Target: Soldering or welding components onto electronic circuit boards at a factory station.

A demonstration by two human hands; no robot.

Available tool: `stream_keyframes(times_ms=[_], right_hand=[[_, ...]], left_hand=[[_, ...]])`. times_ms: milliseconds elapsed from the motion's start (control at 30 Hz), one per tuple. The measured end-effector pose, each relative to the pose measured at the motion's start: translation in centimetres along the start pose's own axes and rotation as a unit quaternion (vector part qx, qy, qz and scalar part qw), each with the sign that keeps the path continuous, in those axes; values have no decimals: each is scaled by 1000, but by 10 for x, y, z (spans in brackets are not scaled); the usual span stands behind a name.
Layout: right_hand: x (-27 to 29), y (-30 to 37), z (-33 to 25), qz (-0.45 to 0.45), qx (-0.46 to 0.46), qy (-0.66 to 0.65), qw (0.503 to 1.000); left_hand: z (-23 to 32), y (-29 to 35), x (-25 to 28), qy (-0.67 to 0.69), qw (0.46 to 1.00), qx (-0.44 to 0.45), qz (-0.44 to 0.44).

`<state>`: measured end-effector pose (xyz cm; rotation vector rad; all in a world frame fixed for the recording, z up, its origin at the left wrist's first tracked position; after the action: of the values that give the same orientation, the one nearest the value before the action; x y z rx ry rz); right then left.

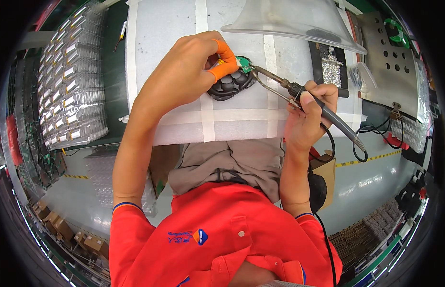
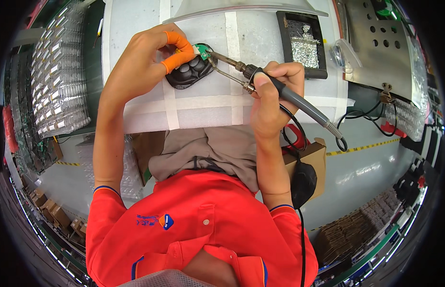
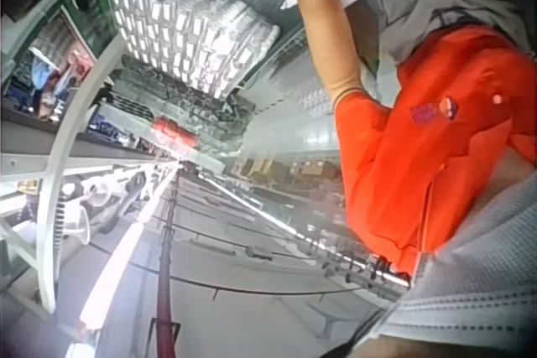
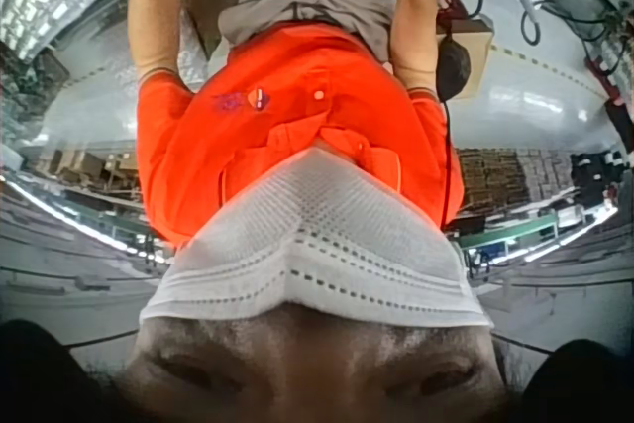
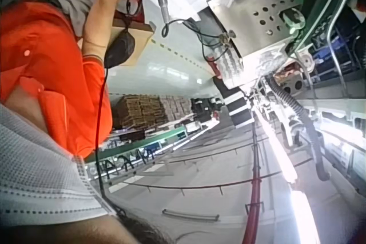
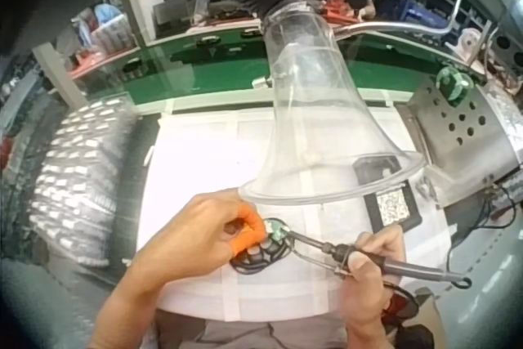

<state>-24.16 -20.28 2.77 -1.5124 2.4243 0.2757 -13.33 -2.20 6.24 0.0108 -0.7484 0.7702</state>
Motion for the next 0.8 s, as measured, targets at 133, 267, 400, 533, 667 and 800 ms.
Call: stream_keyframes(times_ms=[133,267,400,533,667,800], right_hand=[[-1,1,0,-3,11,-7,1000],[-7,1,-1,-22,10,44,999],[-11,-1,1,-37,3,57,998],[-7,1,-1,-20,17,47,999],[-4,1,-1,-19,21,28,999],[-5,0,0,-18,7,43,999]], left_hand=[[2,0,-1,-36,999,3,24],[7,-1,-4,-92,995,-16,24],[9,-2,-5,-83,996,-25,29],[10,-1,-5,-82,995,-26,42],[10,-1,-5,-89,995,-23,36],[13,-4,-3,-99,994,-49,26]])
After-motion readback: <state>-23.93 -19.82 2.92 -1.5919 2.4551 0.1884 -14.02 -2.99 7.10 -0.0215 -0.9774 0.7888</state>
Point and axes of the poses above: each hand's wrist, its own y-axis away from the middle knuckle, its own x-axis out of the back of the hand, z = x × y, the point moved 8 cm from there along -y, towards the middle knuckle, and after that the axes turned 12 degrees about -x, right-handed, at the moved point
